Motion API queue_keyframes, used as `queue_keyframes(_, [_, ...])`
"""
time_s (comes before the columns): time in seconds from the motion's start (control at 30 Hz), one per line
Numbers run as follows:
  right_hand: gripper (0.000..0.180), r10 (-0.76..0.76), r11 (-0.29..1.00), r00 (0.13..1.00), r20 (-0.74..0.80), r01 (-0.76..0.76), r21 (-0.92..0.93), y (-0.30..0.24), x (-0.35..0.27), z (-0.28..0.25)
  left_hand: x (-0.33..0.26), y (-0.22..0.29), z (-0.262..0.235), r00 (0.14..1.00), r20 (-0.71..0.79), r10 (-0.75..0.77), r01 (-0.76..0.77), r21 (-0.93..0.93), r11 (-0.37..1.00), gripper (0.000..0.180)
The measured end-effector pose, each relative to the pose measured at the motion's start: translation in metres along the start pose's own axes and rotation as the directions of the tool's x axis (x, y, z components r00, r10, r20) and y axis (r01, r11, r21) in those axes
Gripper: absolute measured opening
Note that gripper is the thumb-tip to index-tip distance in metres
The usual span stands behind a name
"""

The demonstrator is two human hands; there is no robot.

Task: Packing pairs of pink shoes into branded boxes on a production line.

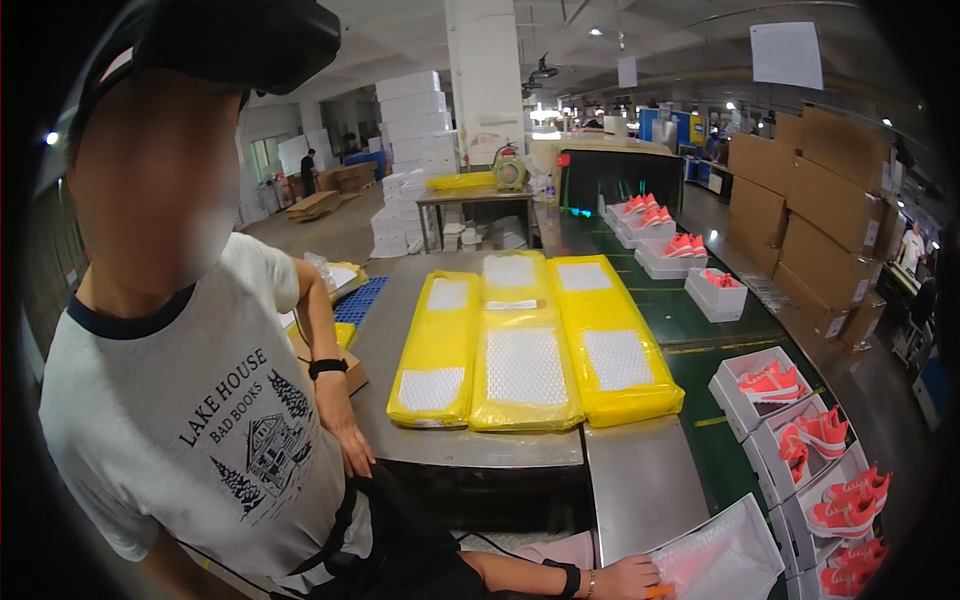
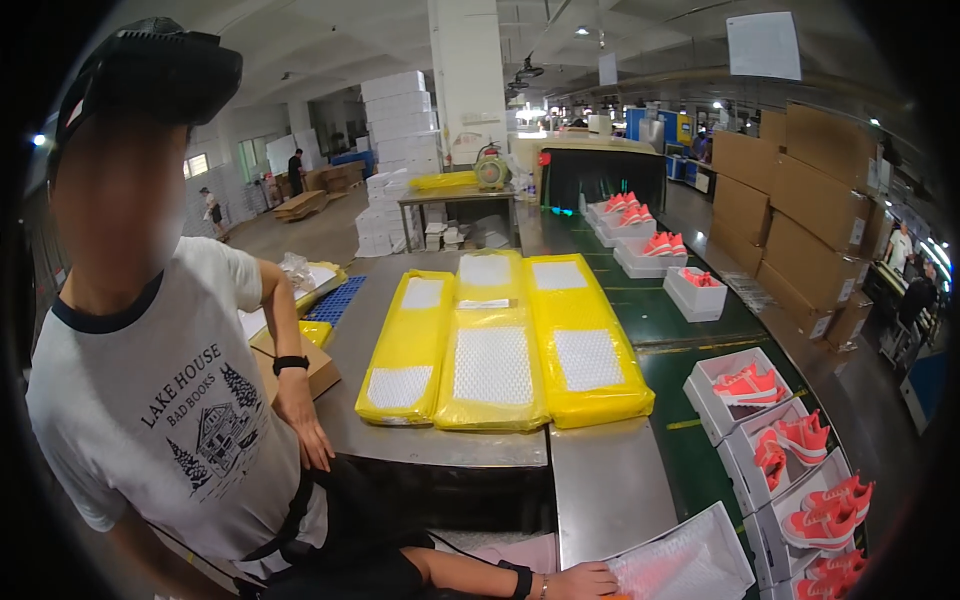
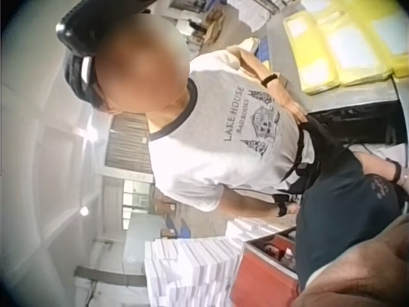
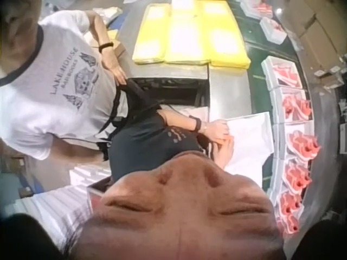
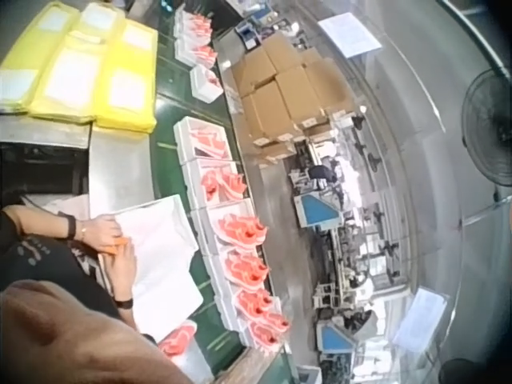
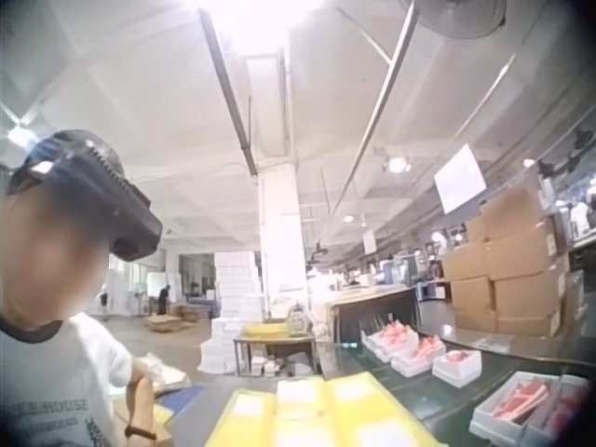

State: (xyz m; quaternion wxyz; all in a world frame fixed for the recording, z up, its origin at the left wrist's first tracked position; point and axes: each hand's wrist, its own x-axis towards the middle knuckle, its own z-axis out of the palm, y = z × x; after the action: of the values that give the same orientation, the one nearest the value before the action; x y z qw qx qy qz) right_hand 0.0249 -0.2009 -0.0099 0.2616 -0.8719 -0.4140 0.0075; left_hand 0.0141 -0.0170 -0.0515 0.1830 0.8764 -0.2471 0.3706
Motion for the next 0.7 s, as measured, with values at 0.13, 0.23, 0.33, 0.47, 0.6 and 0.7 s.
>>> queue_keyframes(0.13, [0.06, -0.006, 1.0, 1.0, 0.004, 0.006, -0.008, 0.0, 0.004, 0.001, -0.003, -0.004, 0.0, 1.0, 0.002, 0.01, -0.01, -0.001, 1.0, 0.033])
queue_keyframes(0.23, [0.061, 0.01, 1.0, 1.0, 0.029, -0.009, -0.025, -0.003, 0.002, -0.003, -0.002, 0.0, 0.001, 1.0, -0.025, 0.002, -0.002, -0.004, 1.0, 0.033])
queue_keyframes(0.33, [0.07, 0.103, 0.991, 0.989, 0.109, -0.093, -0.094, -0.004, 0.001, -0.005, 0.005, 0.008, -0.014, 0.986, 0.154, -0.067, 0.081, -0.089, 0.993, 0.033])
queue_keyframes(0.47, [0.093, 0.277, 0.943, 0.945, 0.173, -0.234, -0.235, -0.028, 0.015, -0.024, 0.046, -0.005, -0.07, 0.633, 0.699, -0.332, 0.77, -0.526, 0.362, 0.068])
queue_keyframes(0.6, [0.091, 0.372, 0.921, 0.913, 0.165, -0.342, -0.187, -0.002, 0.013, -0.012, 0.067, -0.012, -0.182, 0.793, -0.111, -0.599, 0.439, -0.578, 0.688, 0.078])
queue_keyframes(0.7, [0.085, 0.35, 0.923, 0.911, 0.217, -0.296, -0.245, -0.005, 0.017, -0.008, 0.061, -0.012, -0.242, 0.725, -0.595, -0.347, 0.322, -0.153, 0.934, 0.088])
